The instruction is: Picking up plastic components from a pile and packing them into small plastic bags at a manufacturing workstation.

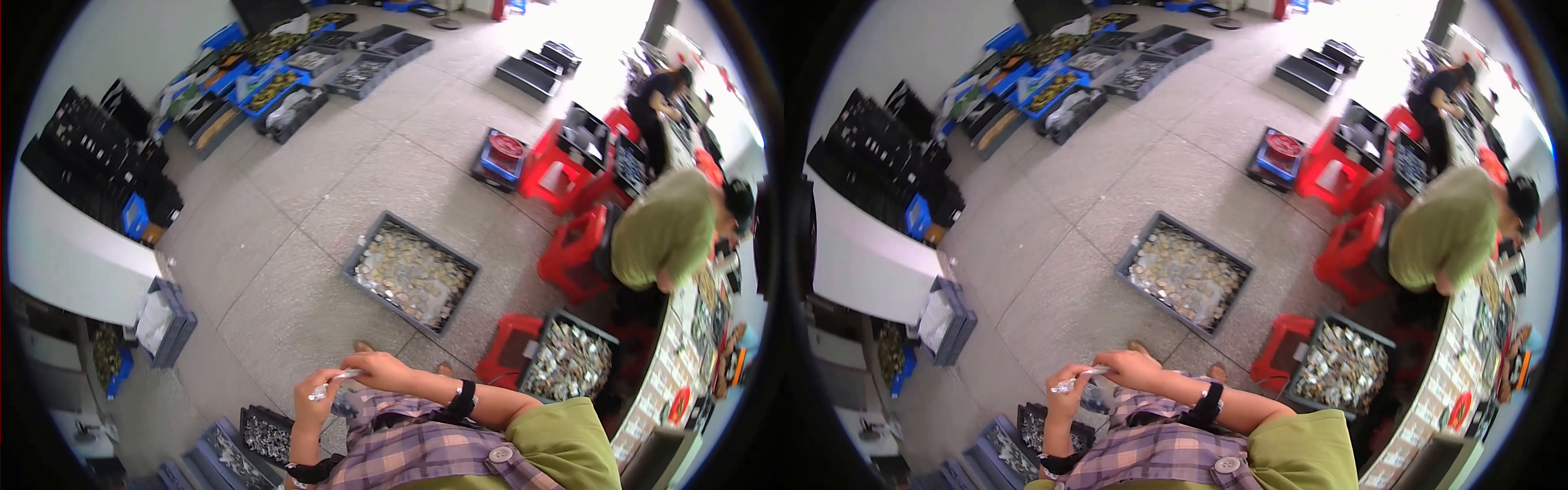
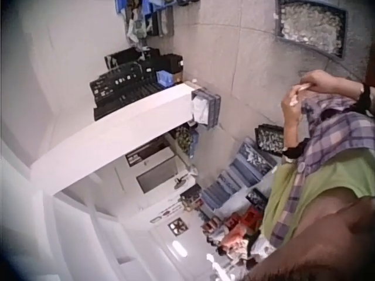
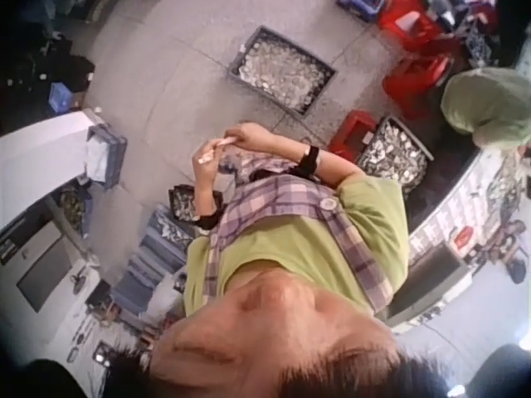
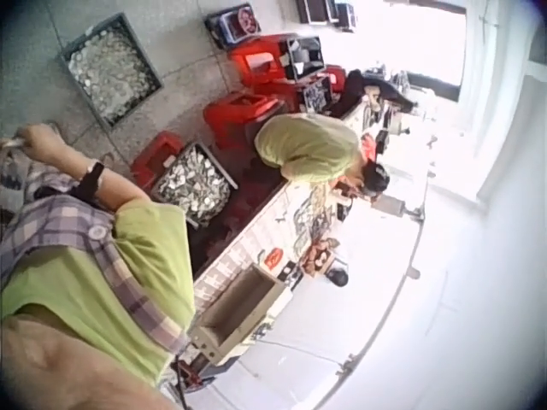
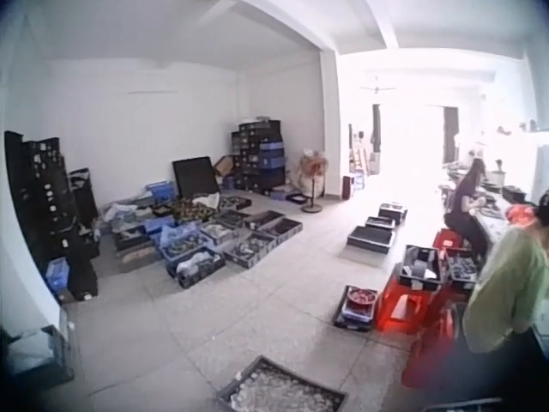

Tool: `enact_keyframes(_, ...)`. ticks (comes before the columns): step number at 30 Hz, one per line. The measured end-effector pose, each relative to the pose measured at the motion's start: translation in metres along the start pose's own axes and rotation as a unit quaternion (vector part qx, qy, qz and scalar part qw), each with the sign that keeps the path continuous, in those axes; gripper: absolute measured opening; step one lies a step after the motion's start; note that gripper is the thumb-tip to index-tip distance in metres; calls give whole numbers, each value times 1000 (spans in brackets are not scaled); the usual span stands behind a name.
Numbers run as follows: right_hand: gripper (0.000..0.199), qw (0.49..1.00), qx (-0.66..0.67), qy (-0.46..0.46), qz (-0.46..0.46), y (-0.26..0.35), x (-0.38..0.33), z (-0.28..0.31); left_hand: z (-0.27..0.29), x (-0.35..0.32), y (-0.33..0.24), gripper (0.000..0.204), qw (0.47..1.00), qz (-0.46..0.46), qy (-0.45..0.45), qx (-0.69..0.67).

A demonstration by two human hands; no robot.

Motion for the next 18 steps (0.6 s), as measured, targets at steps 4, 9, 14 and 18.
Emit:
enact_keyframes(4, 23, 999, -21, 29, -26, -28, 96, -4, 56, 64, 55, 12, 998, 36, -40, -32)
enact_keyframes(9, 28, 994, -19, 5, -110, -73, 221, 15, 146, 160, 109, 14, 998, 54, -28, 33)
enact_keyframes(14, 31, 920, -28, -202, -334, -128, 275, 150, 249, 276, 151, 12, 984, 6, -127, 122)
enact_keyframes(18, 18, 880, 13, -376, -289, -147, 298, 255, 295, 361, 180, 11, 981, 85, -172, 1)
Point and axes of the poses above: each hand's wrist, its own x-axis towards the middle knuckle, its own z-axis out of the back of the hand, y = z × x, the point moved 10 cm from there along x, towards the middle knuckle, and after that the axes turned 1 degree about -x, right-handed, at the moved point
